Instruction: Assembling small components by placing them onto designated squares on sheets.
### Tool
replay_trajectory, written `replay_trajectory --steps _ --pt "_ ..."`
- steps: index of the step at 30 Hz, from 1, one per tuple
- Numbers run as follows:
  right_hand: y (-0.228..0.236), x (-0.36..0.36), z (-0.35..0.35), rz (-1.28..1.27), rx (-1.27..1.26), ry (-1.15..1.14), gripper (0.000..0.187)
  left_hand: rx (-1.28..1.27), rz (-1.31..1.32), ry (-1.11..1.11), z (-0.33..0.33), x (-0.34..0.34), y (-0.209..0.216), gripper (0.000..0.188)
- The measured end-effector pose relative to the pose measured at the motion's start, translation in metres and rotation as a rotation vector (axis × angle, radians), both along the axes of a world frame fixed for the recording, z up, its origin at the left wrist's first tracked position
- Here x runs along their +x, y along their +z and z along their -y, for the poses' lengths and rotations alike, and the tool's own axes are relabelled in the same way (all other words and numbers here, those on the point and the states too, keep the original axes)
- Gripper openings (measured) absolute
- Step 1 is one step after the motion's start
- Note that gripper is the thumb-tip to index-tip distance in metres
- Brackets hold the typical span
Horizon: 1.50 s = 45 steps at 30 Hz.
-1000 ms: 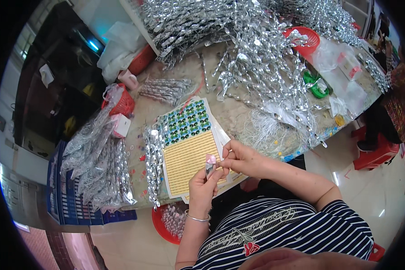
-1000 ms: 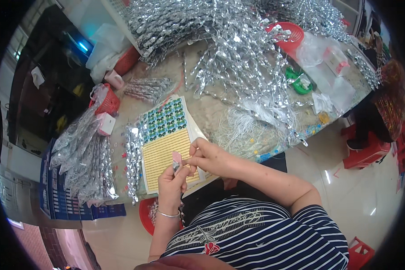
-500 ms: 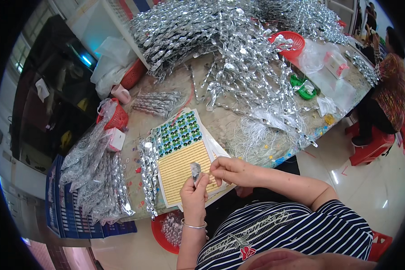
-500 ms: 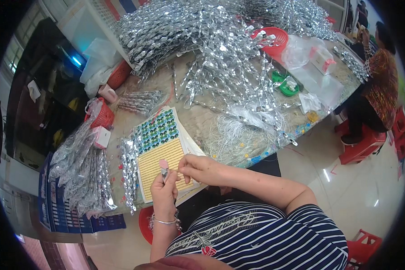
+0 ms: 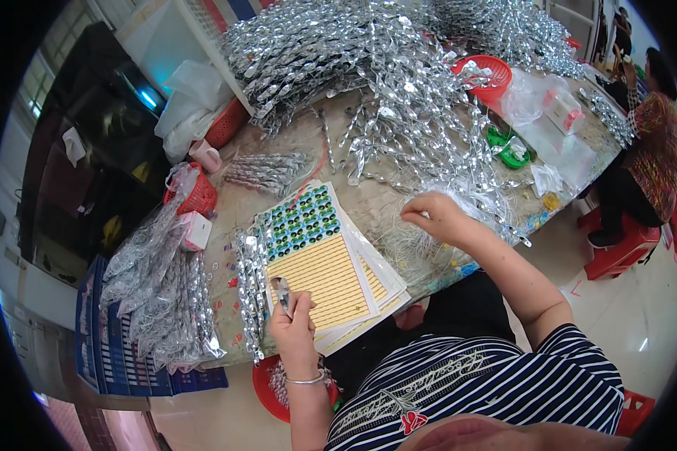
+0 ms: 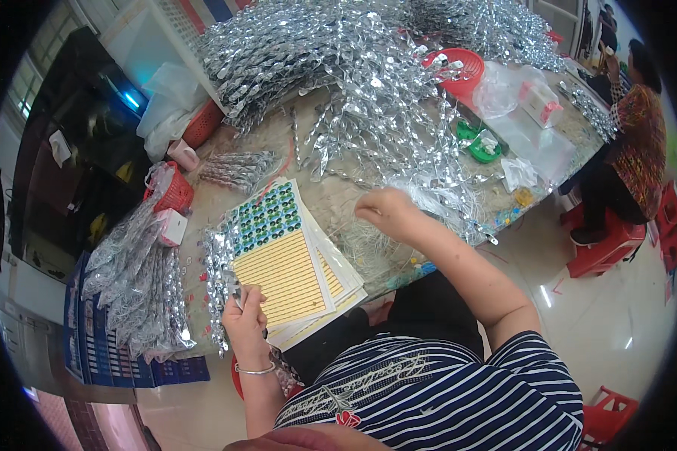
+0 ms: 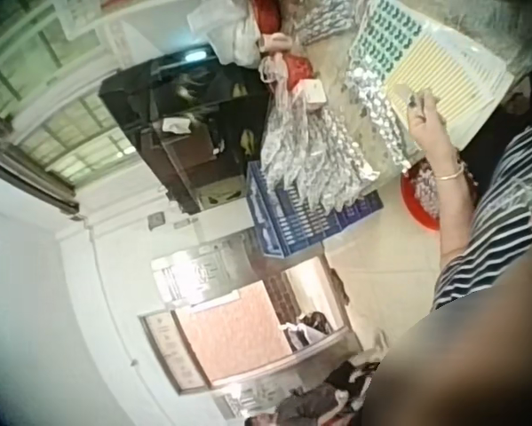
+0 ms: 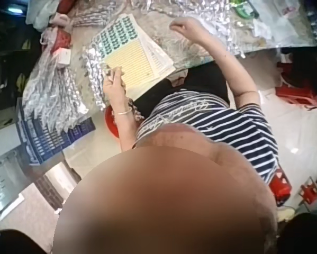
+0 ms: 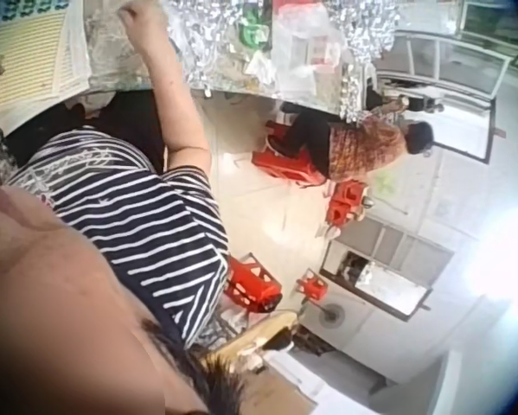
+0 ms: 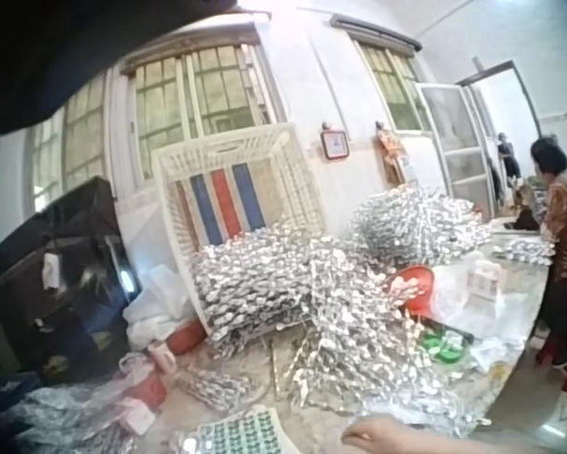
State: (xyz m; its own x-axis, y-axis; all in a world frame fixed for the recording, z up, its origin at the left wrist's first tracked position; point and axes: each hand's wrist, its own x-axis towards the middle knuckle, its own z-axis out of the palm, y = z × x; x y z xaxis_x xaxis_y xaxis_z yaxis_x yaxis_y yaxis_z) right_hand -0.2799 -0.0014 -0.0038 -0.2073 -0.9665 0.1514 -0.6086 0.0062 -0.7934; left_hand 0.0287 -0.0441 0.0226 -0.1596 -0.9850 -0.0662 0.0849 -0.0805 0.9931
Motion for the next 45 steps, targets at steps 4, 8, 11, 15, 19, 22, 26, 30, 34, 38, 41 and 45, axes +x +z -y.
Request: replay_trajectory --steps 4,8,11,15,19,22,26,30,34,38,41,45 --pt "0.003 0.022 0.001 -0.386 -0.492 -0.026 0.026 -0.018 0.105 -0.085 -0.013 -0.015 -0.003 0.007" --pt "0.015 0.092 -0.017 0.001 -0.350 0.229 0.029 -0.029 0.129 -0.184 -0.024 -0.029 -0.001 0.008" --pt "0.015 0.110 -0.023 0.213 -0.073 0.361 0.019 -0.012 0.161 -0.198 -0.023 -0.028 0.004 0.008" --pt "0.026 0.108 -0.028 0.373 0.172 0.291 0.018 0.047 0.214 -0.246 -0.018 -0.023 -0.002 0.011" --pt "0.042 0.106 -0.029 0.532 0.346 0.184 0.018 0.051 -0.071 -0.374 -0.017 -0.021 -0.004 0.027" --pt "0.033 0.106 -0.029 0.580 0.172 0.155 0.017 0.010 -0.161 -0.446 -0.017 -0.020 -0.008 0.036" --pt "0.037 0.113 -0.031 0.563 0.082 0.189 0.014 -0.013 -0.107 -0.472 -0.022 -0.020 -0.009 0.042" --pt "0.037 0.113 -0.030 0.441 0.081 0.157 0.013 0.016 -0.135 -0.471 -0.025 -0.019 -0.010 0.044" --pt "0.037 0.113 -0.029 0.416 0.094 0.129 0.013 0.034 -0.140 -0.461 -0.026 -0.019 -0.013 0.044" --pt "0.036 0.113 -0.029 0.383 0.090 0.124 0.013 0.001 -0.095 -0.480 -0.027 -0.021 -0.015 0.044" --pt "0.033 0.112 -0.027 0.384 0.100 0.100 0.013 -0.007 -0.073 -0.478 -0.028 -0.021 -0.015 0.044" --pt "0.028 0.111 -0.026 0.356 0.014 0.104 0.012 -0.023 -0.052 -0.468 -0.029 -0.022 -0.015 0.045"
